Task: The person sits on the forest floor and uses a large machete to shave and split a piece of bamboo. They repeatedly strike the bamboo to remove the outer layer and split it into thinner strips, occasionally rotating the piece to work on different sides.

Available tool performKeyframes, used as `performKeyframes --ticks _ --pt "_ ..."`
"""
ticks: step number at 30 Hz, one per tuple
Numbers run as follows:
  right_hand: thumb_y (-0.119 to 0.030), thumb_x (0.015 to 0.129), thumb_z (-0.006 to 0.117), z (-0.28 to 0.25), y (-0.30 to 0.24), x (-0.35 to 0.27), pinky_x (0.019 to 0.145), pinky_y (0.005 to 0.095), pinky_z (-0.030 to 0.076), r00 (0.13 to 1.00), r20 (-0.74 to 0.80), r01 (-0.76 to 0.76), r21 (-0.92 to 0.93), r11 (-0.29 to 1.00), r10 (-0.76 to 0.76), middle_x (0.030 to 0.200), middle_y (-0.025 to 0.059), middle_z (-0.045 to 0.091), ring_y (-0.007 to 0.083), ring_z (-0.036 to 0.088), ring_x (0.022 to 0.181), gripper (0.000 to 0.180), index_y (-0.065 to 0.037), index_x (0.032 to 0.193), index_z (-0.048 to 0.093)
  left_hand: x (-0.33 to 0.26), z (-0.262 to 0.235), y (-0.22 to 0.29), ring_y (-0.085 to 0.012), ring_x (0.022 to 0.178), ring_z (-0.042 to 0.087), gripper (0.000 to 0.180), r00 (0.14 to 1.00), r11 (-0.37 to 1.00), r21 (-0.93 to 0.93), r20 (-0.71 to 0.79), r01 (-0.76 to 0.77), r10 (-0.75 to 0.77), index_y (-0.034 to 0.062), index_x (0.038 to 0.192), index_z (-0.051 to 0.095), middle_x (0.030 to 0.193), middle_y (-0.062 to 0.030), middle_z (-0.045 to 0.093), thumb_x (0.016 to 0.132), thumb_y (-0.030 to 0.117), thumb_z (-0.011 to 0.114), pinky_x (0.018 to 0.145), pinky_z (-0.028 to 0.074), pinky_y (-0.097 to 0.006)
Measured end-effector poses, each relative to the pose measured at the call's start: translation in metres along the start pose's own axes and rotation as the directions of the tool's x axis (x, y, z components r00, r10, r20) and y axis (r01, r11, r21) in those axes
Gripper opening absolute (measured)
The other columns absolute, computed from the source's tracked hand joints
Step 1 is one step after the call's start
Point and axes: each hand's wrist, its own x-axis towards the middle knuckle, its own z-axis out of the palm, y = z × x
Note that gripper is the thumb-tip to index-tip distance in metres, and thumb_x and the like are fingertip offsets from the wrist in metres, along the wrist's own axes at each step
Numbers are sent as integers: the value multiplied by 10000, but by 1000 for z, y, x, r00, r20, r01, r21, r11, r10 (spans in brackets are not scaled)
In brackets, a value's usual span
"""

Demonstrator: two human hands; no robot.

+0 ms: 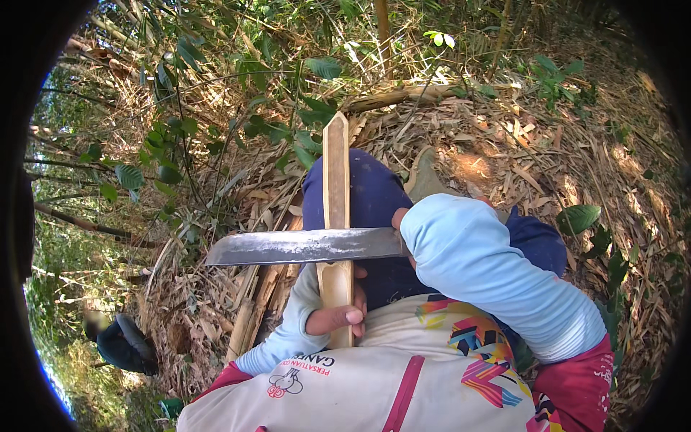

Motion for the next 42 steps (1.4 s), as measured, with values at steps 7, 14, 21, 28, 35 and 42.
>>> performKeyframes --ticks 7,14,21,28,35,42 --pt "-205 756 654 7 -2 8 724 469 512 994 -105 -15 -12 1000 13 857 151 666 362 659 836 300 -115 1041 636 0 0 0 -211 613 646 580 1000 1000 4 10 7 -7 -19 1206 408 743 -113 605 749 -18 765 587 538 -321" --pt "-175 731 682 17 7 19 712 456 522 966 -254 36 -51 998 -48 818 163 669 372 662 816 306 -97 1025 646 0 -1 -3 -201 606 642 569 999 999 -21 18 -30 30 -4 1200 414 727 -100 601 746 -32 755 569 530 -319" --pt "-212 768 705 -16 5 48 770 422 544 971 -64 -236 -100 966 231 958 144 688 352 661 915 364 -96 1095 593 0 -8 -3 -174 652 634 541 996 1000 -11 89 -2 3 0 1197 382 764 -99 595 780 -53 723 618 516 -309" --pt "-111 787 663 -34 42 84 684 425 510 840 -490 -192 133 972 233 881 182 656 394 630 805 242 -86 1025 627 -1 -5 -3 -187 602 640 549 998 999 -13 52 -31 32 -1 1177 415 697 -93 594 740 -62 741 575 530 -309" --pt "-104 761 697 -7 89 92 619 332 480 848 -465 -12 463 886 254 747 94 635 192 599 675 202 -62 939 612 1 -12 -5 -219 617 647 668 989 997 -59 135 -57 65 -3 1266 366 767 -127 595 721 -76 745 586 551 -332" --pt "-127 765 734 30 41 32 640 310 477 823 -534 221 616 756 194 757 74 623 173 595 696 217 -60 934 614 2 -18 -14 -255 652 660 855 987 989 -128 136 -71 88 9 1363 301 823 -143 589 659 -77 778 600 571 -361"
